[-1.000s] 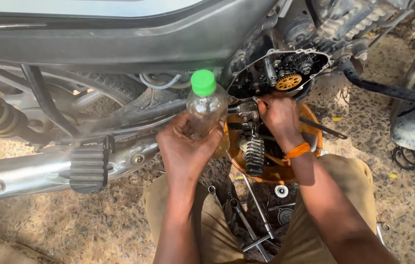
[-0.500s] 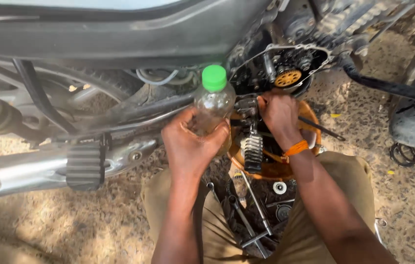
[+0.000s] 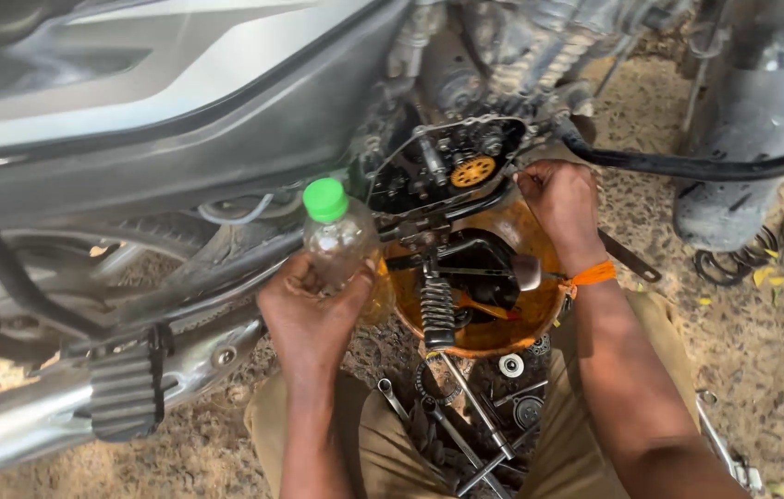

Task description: The recorder is seen repairing and cleaning the engine components of a motorcycle using oil and various hand tools.

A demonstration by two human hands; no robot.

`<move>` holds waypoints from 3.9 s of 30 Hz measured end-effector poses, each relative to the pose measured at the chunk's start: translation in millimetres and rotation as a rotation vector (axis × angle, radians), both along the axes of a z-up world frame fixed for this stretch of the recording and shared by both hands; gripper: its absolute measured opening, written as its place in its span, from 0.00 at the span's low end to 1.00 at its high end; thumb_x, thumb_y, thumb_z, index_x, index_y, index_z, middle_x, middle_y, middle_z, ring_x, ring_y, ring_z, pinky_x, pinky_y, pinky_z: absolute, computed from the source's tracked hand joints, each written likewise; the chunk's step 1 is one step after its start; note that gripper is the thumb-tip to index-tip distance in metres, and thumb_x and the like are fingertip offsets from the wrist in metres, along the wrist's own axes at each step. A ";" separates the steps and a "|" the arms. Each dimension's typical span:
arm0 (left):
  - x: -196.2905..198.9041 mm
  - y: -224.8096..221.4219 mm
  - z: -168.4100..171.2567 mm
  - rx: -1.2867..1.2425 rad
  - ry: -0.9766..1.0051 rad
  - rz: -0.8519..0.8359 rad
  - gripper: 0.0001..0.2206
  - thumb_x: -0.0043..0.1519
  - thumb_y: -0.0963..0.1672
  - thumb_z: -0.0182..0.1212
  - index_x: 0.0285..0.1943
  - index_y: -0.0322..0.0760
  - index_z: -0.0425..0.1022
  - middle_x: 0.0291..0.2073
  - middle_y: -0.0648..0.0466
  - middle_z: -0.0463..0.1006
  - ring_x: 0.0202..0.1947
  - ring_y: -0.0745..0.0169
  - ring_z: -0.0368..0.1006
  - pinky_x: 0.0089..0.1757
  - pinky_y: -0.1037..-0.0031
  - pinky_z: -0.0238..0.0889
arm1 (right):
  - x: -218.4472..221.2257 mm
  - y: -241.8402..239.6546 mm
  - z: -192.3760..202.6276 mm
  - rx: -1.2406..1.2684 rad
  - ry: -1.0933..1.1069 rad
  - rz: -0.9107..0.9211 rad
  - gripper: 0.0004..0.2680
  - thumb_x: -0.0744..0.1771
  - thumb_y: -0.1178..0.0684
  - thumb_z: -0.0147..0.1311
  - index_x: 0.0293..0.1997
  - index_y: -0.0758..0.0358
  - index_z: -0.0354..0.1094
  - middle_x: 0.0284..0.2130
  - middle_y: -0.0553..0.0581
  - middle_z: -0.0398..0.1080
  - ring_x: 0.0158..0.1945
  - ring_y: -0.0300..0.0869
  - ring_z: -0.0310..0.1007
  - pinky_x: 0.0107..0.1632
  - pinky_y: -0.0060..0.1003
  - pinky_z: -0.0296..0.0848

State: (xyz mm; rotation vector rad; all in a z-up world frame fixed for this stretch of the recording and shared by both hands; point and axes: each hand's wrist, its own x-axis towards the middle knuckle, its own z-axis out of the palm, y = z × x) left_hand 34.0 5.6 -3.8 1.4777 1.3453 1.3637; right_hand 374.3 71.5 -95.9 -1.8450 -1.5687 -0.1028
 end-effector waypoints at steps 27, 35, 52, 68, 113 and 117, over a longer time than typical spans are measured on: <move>44.1 14.0 -18.0 0.084 0.077 -0.015 0.09 0.55 0.40 0.73 0.42 0.30 0.83 0.34 0.48 0.87 0.33 0.63 0.84 0.41 0.73 0.78 | 109.7 -22.6 -113.0 -0.173 -0.193 0.021 0.06 0.68 0.52 0.59 0.46 0.58 0.79 0.35 0.60 0.78 0.36 0.45 0.78 0.50 0.45 0.79; 98.6 12.0 -20.1 -0.105 -0.321 -0.217 0.11 0.53 0.40 0.73 0.44 0.33 0.82 0.37 0.49 0.86 0.38 0.63 0.83 0.39 0.72 0.79 | 155.0 -82.5 -118.4 -0.787 -0.389 -0.211 0.11 0.68 0.47 0.56 0.49 0.64 0.76 0.43 0.66 0.77 0.47 0.52 0.79 0.49 0.45 0.80; 141.0 -18.2 -63.1 -0.476 -0.911 -0.437 0.12 0.55 0.36 0.68 0.49 0.30 0.79 0.43 0.45 0.82 0.43 0.58 0.81 0.47 0.73 0.76 | -23.7 -159.4 -52.2 -0.130 1.489 0.128 0.20 0.71 0.37 0.42 0.59 0.65 0.64 0.45 0.62 0.72 0.47 0.45 0.74 0.48 0.40 0.76; -18.7 -38.5 -21.8 -0.385 -0.400 -0.668 0.18 0.54 0.39 0.73 0.55 0.36 0.80 0.45 0.49 0.84 0.44 0.62 0.80 0.50 0.69 0.75 | -137.6 -120.8 -43.0 -0.193 1.912 0.417 0.13 0.69 0.59 0.49 0.57 0.79 0.66 0.52 0.71 0.71 0.54 0.51 0.77 0.57 0.39 0.76; -87.1 -40.3 15.8 -0.220 -0.246 0.041 0.16 0.51 0.37 0.72 0.50 0.28 0.81 0.39 0.46 0.86 0.39 0.63 0.83 0.42 0.74 0.76 | -280.0 42.3 -110.0 0.515 1.163 -0.027 0.03 0.67 0.63 0.59 0.44 0.70 0.75 0.33 0.54 0.76 0.32 0.35 0.75 0.36 0.29 0.76; -92.4 -37.8 -0.6 -0.175 -0.285 0.036 0.16 0.51 0.37 0.73 0.49 0.27 0.80 0.40 0.46 0.86 0.39 0.65 0.81 0.43 0.75 0.75 | -272.4 48.7 -119.2 0.562 1.201 0.018 0.03 0.67 0.64 0.59 0.43 0.69 0.75 0.34 0.53 0.77 0.34 0.34 0.74 0.35 0.29 0.76</move>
